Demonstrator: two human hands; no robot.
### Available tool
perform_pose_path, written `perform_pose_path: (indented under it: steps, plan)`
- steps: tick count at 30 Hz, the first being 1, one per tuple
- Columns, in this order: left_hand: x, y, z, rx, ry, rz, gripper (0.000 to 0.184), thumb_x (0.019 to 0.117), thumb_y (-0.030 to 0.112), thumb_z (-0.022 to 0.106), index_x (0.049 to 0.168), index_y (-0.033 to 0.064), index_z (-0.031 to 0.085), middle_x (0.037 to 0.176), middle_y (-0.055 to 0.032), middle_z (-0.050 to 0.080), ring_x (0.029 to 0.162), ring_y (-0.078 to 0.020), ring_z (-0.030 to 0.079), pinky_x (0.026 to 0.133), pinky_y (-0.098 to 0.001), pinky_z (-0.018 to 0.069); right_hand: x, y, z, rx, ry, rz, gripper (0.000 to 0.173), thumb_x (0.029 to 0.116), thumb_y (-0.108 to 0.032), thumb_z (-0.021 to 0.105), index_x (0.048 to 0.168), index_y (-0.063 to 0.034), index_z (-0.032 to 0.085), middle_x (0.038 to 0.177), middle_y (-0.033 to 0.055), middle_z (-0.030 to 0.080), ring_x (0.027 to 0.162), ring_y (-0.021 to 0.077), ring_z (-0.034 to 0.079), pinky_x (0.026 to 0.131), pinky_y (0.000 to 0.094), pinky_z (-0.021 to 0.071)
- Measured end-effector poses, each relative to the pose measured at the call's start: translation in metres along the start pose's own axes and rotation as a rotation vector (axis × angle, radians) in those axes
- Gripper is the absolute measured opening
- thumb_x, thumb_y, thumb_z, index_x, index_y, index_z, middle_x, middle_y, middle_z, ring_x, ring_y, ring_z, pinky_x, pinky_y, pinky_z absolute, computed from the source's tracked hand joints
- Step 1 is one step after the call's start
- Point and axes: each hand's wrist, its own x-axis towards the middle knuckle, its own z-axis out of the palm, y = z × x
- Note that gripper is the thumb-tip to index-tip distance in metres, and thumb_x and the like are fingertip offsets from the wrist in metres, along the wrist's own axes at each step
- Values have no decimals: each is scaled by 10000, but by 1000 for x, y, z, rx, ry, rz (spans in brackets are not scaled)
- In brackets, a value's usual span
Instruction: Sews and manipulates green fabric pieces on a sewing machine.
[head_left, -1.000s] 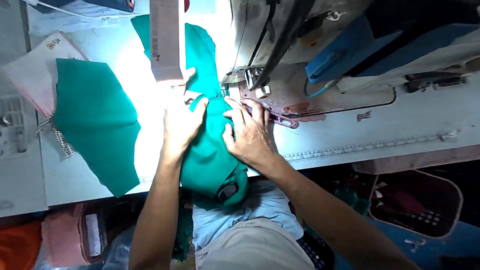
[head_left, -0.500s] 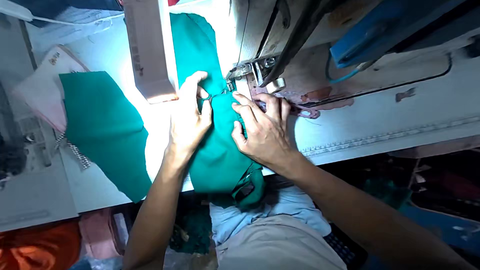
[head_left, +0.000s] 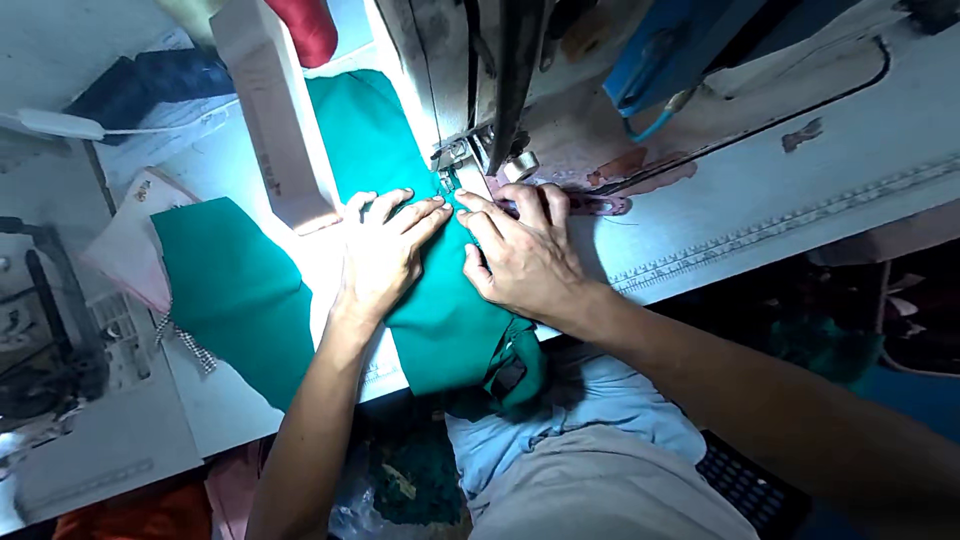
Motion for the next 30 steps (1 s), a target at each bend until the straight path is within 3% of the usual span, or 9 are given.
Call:
perform_pose_path:
  steps: [11,15,25,30]
  plan:
    - [4,-13,-1,-23,-31,44,508,919,33,489,1328,237,710,1423,68,637,1364,-273,509,1080,-521,333,10,-1,2,-106,16,6,391,1028,-292,409,1239,-114,685,1483,16,589,1306,319,549,1096,577,318]
    - [10,-19,3,-22,13,61,489,946,45,474,1309,262,721,1386,83,663,1334,-240,551,1076,-481,364,14,-1,3,-109,24,1,402,1022,-279,399,1249,-91,672,1475,33,595,1317,328,547,1093,594,320]
    - [13,-24,5,-33,9,54,499,943,45,469,1316,264,717,1383,79,666,1338,-245,549,1051,-498,364,16,-2,5,-139,32,5,416,1038,-260,373,1288,-84,655,1468,44,600,1334,332,534,1098,588,317]
    - [14,-26,5,-54,23,69,492,937,44,470,1306,247,725,1376,65,671,1329,-254,551,1043,-488,366,13,-5,3,-99,8,10,428,1026,-231,403,1338,-59,640,1483,88,578,1355,375,499,1103,627,296]
